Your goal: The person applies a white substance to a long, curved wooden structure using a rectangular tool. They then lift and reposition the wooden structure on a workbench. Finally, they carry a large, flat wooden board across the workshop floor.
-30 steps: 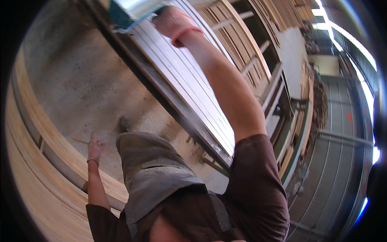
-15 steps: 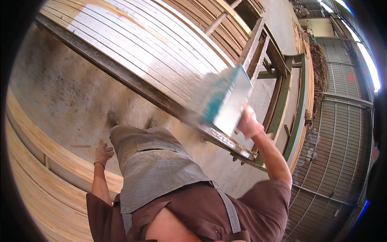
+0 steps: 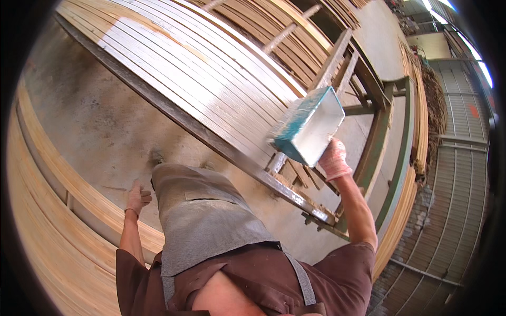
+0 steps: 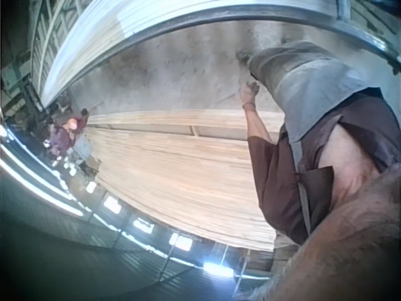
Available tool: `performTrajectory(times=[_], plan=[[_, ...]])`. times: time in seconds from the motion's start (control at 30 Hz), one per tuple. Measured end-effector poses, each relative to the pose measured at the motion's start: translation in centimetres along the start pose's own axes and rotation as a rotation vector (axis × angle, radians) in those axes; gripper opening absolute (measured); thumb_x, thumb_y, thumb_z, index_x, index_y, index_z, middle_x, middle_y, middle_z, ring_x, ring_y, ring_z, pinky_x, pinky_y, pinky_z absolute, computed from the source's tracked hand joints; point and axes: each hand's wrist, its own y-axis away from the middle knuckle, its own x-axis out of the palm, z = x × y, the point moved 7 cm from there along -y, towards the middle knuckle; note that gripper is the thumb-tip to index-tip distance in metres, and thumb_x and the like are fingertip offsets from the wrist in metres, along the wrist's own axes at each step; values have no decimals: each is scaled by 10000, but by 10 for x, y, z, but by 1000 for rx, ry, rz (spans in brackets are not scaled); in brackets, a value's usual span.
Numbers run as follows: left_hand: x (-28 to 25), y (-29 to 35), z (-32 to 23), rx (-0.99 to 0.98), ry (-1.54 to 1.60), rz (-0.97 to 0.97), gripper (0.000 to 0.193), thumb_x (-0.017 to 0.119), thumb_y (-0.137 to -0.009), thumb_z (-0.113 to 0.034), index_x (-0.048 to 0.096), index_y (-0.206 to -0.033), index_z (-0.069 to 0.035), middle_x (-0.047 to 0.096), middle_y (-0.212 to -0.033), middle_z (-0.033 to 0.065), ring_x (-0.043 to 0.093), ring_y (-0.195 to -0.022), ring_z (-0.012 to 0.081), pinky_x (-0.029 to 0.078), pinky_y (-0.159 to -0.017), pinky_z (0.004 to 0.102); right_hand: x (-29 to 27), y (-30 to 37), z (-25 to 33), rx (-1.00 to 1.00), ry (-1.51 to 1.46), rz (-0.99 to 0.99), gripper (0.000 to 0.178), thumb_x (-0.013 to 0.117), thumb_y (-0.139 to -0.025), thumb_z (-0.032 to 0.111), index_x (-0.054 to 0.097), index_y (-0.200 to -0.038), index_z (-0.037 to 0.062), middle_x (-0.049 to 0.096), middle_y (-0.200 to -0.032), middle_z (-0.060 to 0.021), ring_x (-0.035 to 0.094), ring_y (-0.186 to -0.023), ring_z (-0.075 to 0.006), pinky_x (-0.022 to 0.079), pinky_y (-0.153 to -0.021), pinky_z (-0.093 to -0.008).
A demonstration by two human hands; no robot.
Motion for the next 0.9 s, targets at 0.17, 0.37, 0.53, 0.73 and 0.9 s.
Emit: performTrajectory(times=[0.17,0.37,0.53,0.73,0.9], plan=[[-2,4,-13,37,-2,-32,888,495,-943,-700,476,-1390,67,705,-1066,253,698,-790,286,550,-745,398,6,-22,7,-111,-50,-224,200,688,-827,301,783,-888,137,742,-751,-96,735,-657,-281,572,-553,-398],[-21,25,44,-101,92,-113,935,500,-924,-717,456,-1402,86,698,-1101,281,714,-839,335,552,-801,444,33,11,-22,-143,100,-260,191,651,-867,293,795,-902,173,750,-756,-23,738,-648,-230,552,-498,-400],[-38,33,12,-100,-21,-151,874,489,-934,-688,471,-1400,52,700,-1103,272,715,-849,349,549,-787,437,-27,-84,77,-183,216,-37,213,606,-893,221,780,-964,122,760,-914,-52,730,-824,-243,555,-656,-389],[-88,10,-11,126,279,-139,835,480,-979,-589,410,-1446,100,619,-1272,307,709,-912,367,591,-827,437,-97,-145,172,-455,69,-407,215,596,-869,213,772,-925,103,752,-807,-116,750,-733,-289,584,-614,-424],[-159,-27,30,-212,335,-100,927,512,-958,-596,292,-1513,114,554,-1351,351,667,-1058,463,572,-877,516,-175,-255,289,-728,249,-508,235,583,-882,180,765,-995,83,759,-915,-129,749,-767,-295,580,-603,-433]])
